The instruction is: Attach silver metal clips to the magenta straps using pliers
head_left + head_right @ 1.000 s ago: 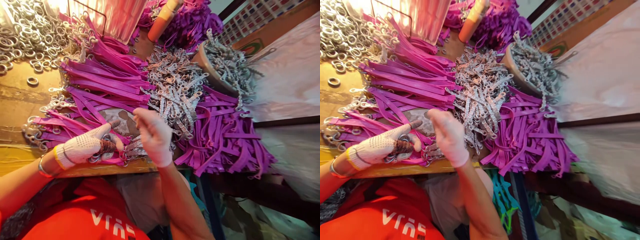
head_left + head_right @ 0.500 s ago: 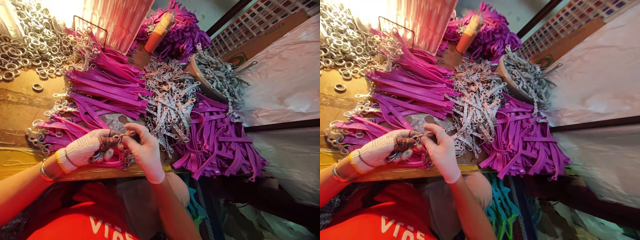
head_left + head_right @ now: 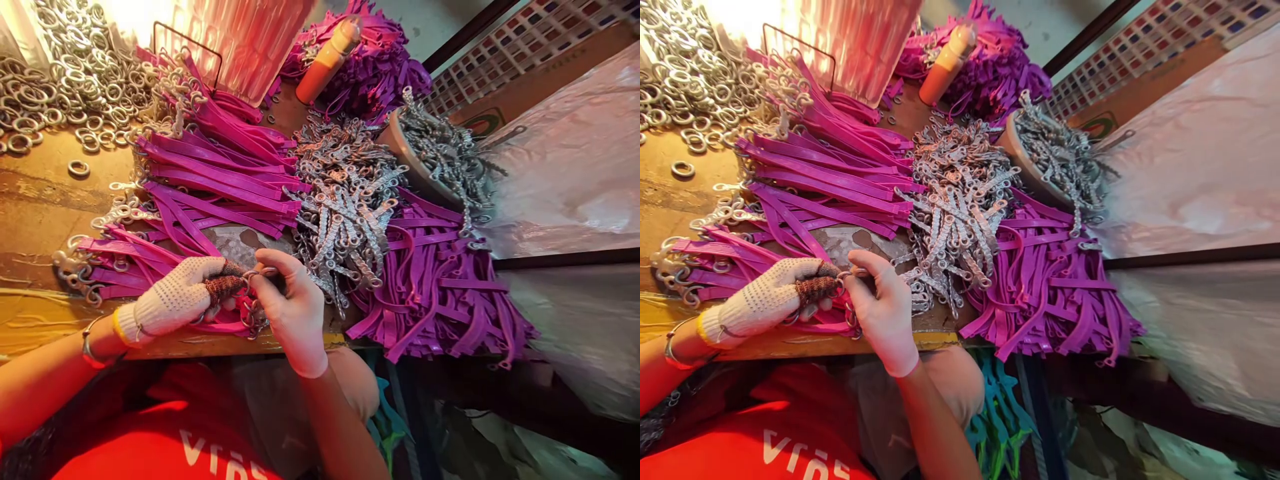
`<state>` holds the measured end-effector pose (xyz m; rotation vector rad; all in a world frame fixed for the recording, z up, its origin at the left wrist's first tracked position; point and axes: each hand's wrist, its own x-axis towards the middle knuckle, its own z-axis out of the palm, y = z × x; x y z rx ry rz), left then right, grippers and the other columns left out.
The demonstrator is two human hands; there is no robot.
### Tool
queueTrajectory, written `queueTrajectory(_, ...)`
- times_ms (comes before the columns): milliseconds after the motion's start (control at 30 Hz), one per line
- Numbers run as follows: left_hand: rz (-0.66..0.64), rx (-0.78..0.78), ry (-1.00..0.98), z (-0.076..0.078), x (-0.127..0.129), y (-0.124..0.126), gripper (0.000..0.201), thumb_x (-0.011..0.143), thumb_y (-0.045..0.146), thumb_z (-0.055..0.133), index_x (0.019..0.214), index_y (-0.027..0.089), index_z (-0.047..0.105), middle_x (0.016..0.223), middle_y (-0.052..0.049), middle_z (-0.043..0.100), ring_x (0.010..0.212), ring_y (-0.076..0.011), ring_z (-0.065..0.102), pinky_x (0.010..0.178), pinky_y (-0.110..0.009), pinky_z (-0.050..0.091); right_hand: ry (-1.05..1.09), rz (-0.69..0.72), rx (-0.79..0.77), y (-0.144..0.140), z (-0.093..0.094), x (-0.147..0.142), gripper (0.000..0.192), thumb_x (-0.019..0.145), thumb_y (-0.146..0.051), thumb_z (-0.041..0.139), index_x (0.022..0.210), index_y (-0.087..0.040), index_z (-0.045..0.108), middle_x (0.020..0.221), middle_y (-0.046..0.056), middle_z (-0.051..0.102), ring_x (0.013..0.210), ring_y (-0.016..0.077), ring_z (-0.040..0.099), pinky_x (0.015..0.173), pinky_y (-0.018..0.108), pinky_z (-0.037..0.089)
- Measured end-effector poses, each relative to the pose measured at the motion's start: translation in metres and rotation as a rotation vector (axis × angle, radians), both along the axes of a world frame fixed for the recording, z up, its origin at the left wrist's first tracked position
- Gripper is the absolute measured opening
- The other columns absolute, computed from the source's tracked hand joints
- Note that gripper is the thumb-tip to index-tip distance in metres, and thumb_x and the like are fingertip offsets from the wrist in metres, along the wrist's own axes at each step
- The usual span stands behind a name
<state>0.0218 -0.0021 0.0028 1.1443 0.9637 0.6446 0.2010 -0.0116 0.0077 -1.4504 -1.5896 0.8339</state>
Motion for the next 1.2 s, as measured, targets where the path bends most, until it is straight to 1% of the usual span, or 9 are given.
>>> queueTrajectory(167,-0.025,-0.176,-0.125,-0.012,0.002,-0.001,0.035,0.092,0.05,0.056,0.079,0.017,0.055,0.062,0.002,0.056,0.042,-0.0072,0.042,0.038,-0.019,0.031,-0.15,0.066,0.211,-0.002,-0.003,0.0,0.025,0.092,-0.02,0.059,0.115,-0.028,0.066,0.098,0.0,0.072,0.082,0.0133,0.066,0.078,0.027,0.055)
queueTrajectory(267,0.003,-0.278,-0.228,-0.017,0.006,-0.002,0.034,0.088,0.048,0.058,0.074,0.018,0.052,0.06,0.003,0.048,0.042,-0.0077,0.036,0.038,-0.021,0.028,-0.362,0.253,0.335,-0.006,0.001,-0.006,0.027,0.092,-0.013,0.054,0.107,-0.03,0.068,0.095,0.002,0.072,0.083,0.016,0.066,0.077,0.029,0.053)
queueTrajectory(367,0.087,-0.191,-0.168,-0.011,0.008,-0.003,0.03,0.084,0.043,0.063,0.071,0.018,0.051,0.059,0.003,0.046,0.049,-0.0089,0.038,0.044,-0.021,0.032,-0.428,0.4,0.314,-0.018,0.014,-0.011,0.025,0.09,-0.01,0.053,0.092,-0.03,0.069,0.083,0.001,0.07,0.078,0.0164,0.065,0.072,0.029,0.052)
queueTrajectory(467,0.26,0.127,0.071,0.001,0.005,-0.002,0.022,0.084,0.035,0.065,0.074,0.017,0.057,0.069,0.0,0.055,0.062,-0.0112,0.045,0.054,-0.02,0.037,-0.115,0.276,0.248,-0.032,0.032,-0.009,0.02,0.09,-0.011,0.059,0.092,-0.029,0.065,0.08,-0.001,0.069,0.076,0.0153,0.065,0.07,0.029,0.054)
queueTrajectory(533,0.346,0.204,0.143,0.004,0.001,0.0,0.02,0.085,0.034,0.065,0.078,0.017,0.059,0.071,0.0,0.058,0.063,-0.0114,0.047,0.054,-0.02,0.037,0.082,0.15,0.185,-0.036,0.04,-0.005,0.016,0.087,-0.013,0.065,0.091,-0.029,0.064,0.077,-0.003,0.067,0.071,0.0146,0.065,0.066,0.029,0.054)
queueTrajectory(733,0.165,-0.357,-0.459,-0.014,-0.003,0.007,0.026,0.087,0.041,0.061,0.097,0.016,0.065,0.077,-0.005,0.068,0.045,-0.0099,0.047,0.041,-0.021,0.033,0.223,-0.128,-0.018,-0.013,0.024,-0.005,0.014,0.083,-0.025,0.071,0.097,-0.026,0.069,0.089,-0.002,0.069,0.066,0.0112,0.063,0.058,0.025,0.053)
queueTrajectory(833,0.115,-0.491,-0.596,-0.02,0.002,0.004,0.035,0.084,0.046,0.066,0.098,0.014,0.067,0.078,-0.008,0.068,0.049,-0.012,0.053,0.042,-0.022,0.037,0.176,-0.167,0.015,-0.003,0.012,-0.014,0.015,0.083,-0.025,0.071,0.098,-0.025,0.07,0.092,-0.001,0.071,0.075,0.013,0.067,0.065,0.026,0.056)
queueTrajectory(1000,0.181,-0.336,-0.403,-0.017,0.009,-0.003,0.031,0.083,0.043,0.074,0.097,0.017,0.064,0.068,-0.001,0.061,0.044,-0.006,0.043,0.04,-0.018,0.029,-0.001,-0.21,0.132,-0.004,0.003,-0.022,0.015,0.085,-0.026,0.069,0.1,-0.027,0.07,0.093,-0.001,0.074,0.08,0.0147,0.069,0.075,0.027,0.058)
queueTrajectory(1200,0.271,-0.203,-0.303,-0.016,0.011,-0.005,0.03,0.091,0.047,0.062,0.085,0.019,0.054,0.055,0.005,0.05,0.041,-0.0071,0.038,0.039,-0.018,0.029,-0.284,0.014,0.205,-0.002,-0.007,-0.01,0.036,0.097,-0.028,0.053,0.133,-0.024,0.056,0.117,0.01,0.068,0.102,0.0211,0.067,0.091,0.037,0.055)
